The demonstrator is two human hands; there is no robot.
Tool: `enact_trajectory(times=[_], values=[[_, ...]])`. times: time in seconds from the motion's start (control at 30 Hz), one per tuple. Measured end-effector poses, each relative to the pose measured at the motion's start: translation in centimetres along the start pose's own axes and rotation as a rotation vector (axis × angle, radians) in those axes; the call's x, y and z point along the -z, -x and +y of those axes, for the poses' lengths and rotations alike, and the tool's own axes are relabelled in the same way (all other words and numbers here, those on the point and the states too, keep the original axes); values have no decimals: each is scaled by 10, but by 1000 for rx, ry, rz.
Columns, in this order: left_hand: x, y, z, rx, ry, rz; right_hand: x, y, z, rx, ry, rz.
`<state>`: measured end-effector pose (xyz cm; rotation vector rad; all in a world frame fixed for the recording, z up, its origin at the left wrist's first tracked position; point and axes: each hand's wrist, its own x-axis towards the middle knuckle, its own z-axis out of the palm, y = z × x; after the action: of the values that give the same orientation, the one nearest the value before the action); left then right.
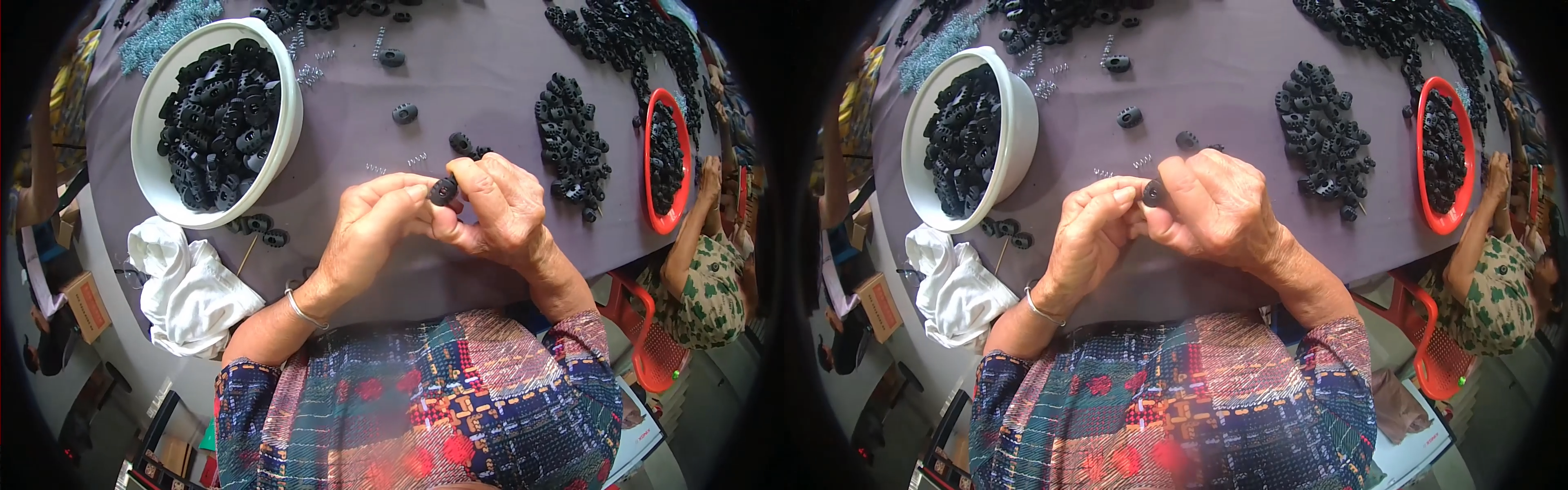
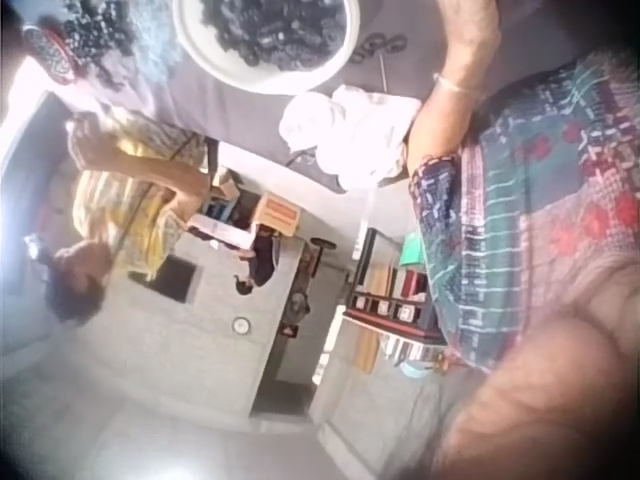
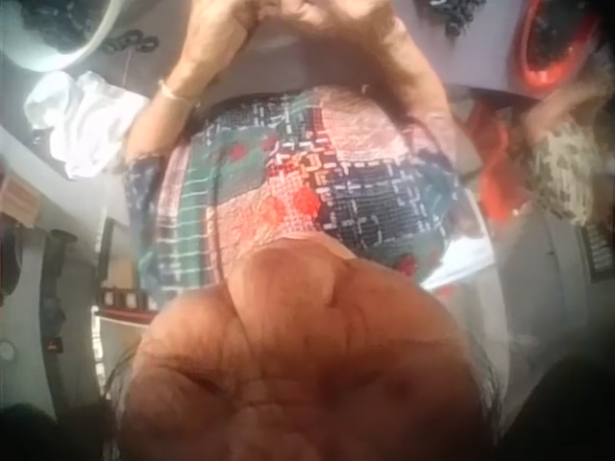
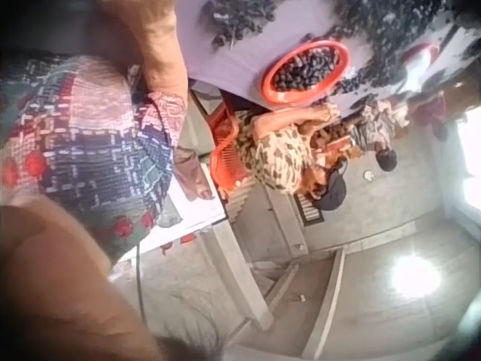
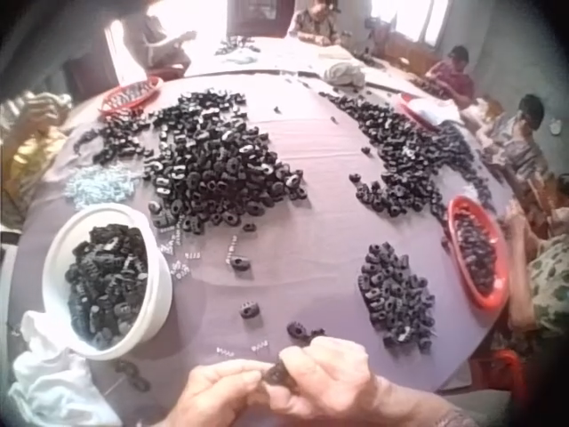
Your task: Assembling plastic cord locks by inserting small springs into the plastic bodies.
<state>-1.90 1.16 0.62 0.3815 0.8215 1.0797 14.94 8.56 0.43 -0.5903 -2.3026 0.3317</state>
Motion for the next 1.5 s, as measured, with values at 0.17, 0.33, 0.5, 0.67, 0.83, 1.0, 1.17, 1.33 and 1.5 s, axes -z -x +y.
enact_trajectory(times=[0.17,0.33,0.5,0.67,0.83,1.0,1.17,1.33,1.5], values=[[-4,1,-4,-92,-91,20,3,-4,1,19,43,55],[-4,11,-12,-161,-136,61,-1,-6,-5,53,-2,70],[-16,6,-15,-180,-199,108,5,-2,2,73,-74,-68],[-9,0,-31,-320,-94,24,11,-12,-3,65,-142,-117],[-6,0,-32,-306,-141,17,11,-12,-3,-183,-434,-157],[-10,4,-25,-305,-182,37,12,-15,-4,-386,-634,-159],[-13,2,-27,-329,-268,46,18,-13,-4,-456,-717,-165],[-10,1,-33,-288,-201,52,27,-9,4,-634,-872,-191],[-10,-3,-37,-695,-791,3,25,-4,9,-682,-850,-62]])
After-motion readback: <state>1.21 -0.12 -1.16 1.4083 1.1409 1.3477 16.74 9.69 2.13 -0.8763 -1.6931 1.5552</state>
